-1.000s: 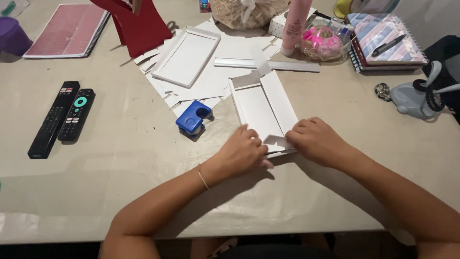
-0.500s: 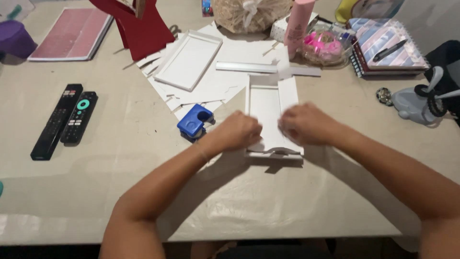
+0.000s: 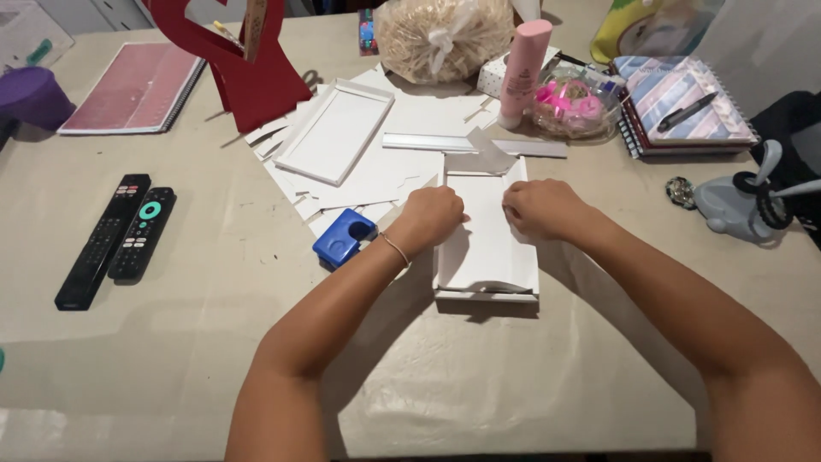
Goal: Assemble a white cardboard box by folding and tucking tabs
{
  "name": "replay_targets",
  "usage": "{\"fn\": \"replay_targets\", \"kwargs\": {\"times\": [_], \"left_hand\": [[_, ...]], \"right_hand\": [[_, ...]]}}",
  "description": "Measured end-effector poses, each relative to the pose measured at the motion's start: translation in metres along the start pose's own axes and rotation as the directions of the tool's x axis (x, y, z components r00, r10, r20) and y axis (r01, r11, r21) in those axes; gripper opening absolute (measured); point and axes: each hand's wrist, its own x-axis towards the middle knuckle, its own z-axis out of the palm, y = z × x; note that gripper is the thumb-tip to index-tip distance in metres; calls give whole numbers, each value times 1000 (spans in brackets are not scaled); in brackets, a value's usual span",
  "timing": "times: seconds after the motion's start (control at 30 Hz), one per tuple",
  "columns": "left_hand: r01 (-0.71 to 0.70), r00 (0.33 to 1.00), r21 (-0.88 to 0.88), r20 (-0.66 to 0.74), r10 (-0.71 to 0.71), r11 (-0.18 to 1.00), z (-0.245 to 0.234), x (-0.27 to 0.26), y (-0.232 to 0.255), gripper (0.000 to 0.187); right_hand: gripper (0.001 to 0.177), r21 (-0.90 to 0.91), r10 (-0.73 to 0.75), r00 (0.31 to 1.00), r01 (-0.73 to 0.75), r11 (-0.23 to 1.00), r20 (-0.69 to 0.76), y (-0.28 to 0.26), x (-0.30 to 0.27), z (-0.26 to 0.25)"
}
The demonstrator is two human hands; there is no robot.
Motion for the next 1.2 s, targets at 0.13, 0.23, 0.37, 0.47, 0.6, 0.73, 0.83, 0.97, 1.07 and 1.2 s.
{"fn": "replay_targets", "kwargs": {"times": [0.13,0.23,0.37,0.47,0.6,0.73,0.83,0.97,1.07,1.2], "left_hand": [[-39,995,-16,-97,38,999,-23,-1,-3,15],[29,997,66,63,-33,997,-64,-2,4,84],[103,953,189,264,-152,977,-69,10,8,103],[99,969,245,196,-149,964,-43,25,6,66],[41,997,116,-77,-32,992,13,64,-16,6],[68,971,-50,-226,-77,996,-26,40,-13,20],[143,980,-241,-98,-170,960,-28,38,-13,42],[138,982,-202,-101,-161,970,-33,36,-12,40],[119,981,-167,-134,-142,979,-24,36,-11,44],[112,979,-111,-156,-129,987,-14,40,-13,47]], "right_hand": [[41,108,27,993,-14,994,-118,1,4,-17],[49,192,40,993,-18,981,-115,8,12,-5],[60,115,44,994,-33,993,-96,10,15,-13],[60,71,87,978,-75,995,-190,16,33,-4],[32,8,80,904,-85,996,-420,40,54,22],[59,212,226,928,-168,963,-295,32,58,7],[43,328,287,943,-221,918,-169,34,63,10],[25,227,259,935,-205,952,-243,26,57,6],[22,194,228,921,-172,966,-316,26,53,10],[30,120,146,867,-100,988,-476,29,62,29]]}}
